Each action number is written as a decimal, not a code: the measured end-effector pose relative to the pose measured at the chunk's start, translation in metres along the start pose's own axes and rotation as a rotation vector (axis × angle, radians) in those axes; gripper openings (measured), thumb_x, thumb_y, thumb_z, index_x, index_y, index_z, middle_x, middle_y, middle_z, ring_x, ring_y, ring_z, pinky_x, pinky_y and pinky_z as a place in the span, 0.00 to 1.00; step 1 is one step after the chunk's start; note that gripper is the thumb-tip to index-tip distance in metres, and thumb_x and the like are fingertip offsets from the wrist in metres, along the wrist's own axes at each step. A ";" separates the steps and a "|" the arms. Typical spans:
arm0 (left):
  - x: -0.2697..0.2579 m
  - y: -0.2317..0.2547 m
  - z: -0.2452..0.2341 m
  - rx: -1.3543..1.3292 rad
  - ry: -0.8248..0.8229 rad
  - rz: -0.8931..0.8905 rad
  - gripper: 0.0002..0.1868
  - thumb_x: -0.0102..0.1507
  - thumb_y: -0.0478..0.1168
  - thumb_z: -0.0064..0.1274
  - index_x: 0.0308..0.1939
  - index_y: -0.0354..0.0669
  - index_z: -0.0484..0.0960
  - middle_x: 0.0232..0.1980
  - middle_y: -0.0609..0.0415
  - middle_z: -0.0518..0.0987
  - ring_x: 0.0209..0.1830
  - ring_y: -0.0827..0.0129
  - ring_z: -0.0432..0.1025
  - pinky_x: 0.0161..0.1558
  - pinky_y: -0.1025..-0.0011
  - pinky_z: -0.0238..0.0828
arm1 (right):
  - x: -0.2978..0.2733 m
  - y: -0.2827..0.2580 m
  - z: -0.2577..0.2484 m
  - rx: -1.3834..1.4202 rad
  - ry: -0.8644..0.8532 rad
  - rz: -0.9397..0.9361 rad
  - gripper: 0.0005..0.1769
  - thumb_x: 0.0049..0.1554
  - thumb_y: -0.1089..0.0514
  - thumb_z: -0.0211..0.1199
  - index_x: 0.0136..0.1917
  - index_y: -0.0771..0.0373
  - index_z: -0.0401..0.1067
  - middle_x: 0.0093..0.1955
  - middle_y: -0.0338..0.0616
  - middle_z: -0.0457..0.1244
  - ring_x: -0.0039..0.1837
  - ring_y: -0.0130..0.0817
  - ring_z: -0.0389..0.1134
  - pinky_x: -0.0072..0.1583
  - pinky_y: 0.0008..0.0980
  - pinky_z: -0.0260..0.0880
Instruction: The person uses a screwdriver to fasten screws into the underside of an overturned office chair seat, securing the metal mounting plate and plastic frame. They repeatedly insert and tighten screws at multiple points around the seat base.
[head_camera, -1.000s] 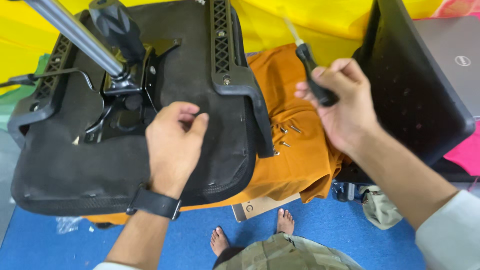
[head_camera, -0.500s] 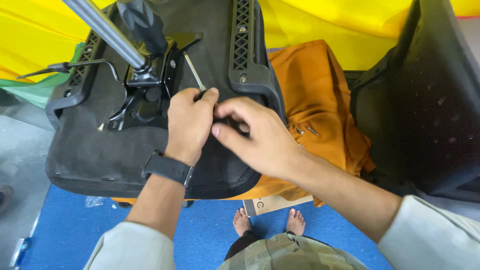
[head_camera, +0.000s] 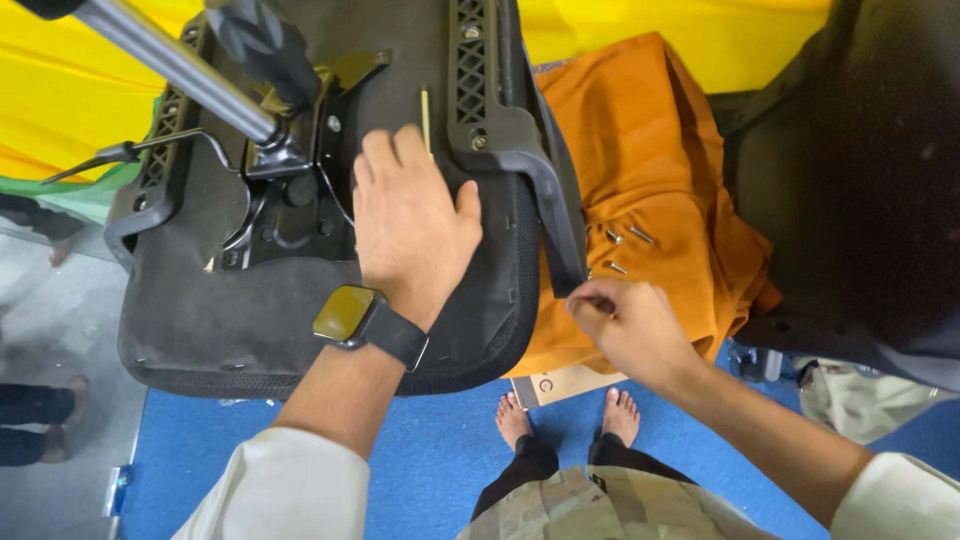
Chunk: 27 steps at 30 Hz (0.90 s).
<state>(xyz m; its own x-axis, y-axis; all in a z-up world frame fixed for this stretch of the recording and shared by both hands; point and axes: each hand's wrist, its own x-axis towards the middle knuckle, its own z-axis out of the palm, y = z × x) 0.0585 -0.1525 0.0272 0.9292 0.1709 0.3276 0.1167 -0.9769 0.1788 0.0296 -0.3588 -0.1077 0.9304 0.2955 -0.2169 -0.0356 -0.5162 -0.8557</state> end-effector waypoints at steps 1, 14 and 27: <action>-0.001 0.005 -0.002 -0.030 -0.004 0.120 0.34 0.56 0.43 0.66 0.60 0.31 0.70 0.61 0.36 0.67 0.63 0.41 0.64 0.60 0.51 0.64 | -0.002 0.006 0.004 0.021 -0.029 0.014 0.14 0.56 0.56 0.63 0.51 0.65 0.81 0.40 0.48 0.72 0.41 0.34 0.74 0.46 0.33 0.72; 0.035 0.050 0.029 0.224 -0.448 0.966 0.21 0.43 0.47 0.70 0.37 0.42 0.87 0.46 0.50 0.80 0.62 0.56 0.67 0.78 0.47 0.36 | 0.008 0.038 0.039 -0.124 -0.269 -0.186 0.40 0.51 0.58 0.59 0.76 0.65 0.56 0.66 0.61 0.63 0.63 0.56 0.68 0.64 0.44 0.67; 0.068 0.064 0.038 0.373 -0.585 0.999 0.33 0.35 0.64 0.74 0.28 0.42 0.88 0.34 0.52 0.83 0.44 0.61 0.73 0.49 0.64 0.59 | 0.069 0.060 -0.001 -0.075 0.200 -0.188 0.10 0.50 0.61 0.59 0.43 0.60 0.80 0.40 0.52 0.72 0.44 0.48 0.75 0.48 0.44 0.74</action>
<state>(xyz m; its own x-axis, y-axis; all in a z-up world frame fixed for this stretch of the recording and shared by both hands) 0.1425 -0.2082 0.0258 0.6742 -0.6673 -0.3165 -0.7366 -0.6387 -0.2226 0.0916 -0.3702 -0.1736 0.9717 0.2316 0.0457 0.1648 -0.5273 -0.8335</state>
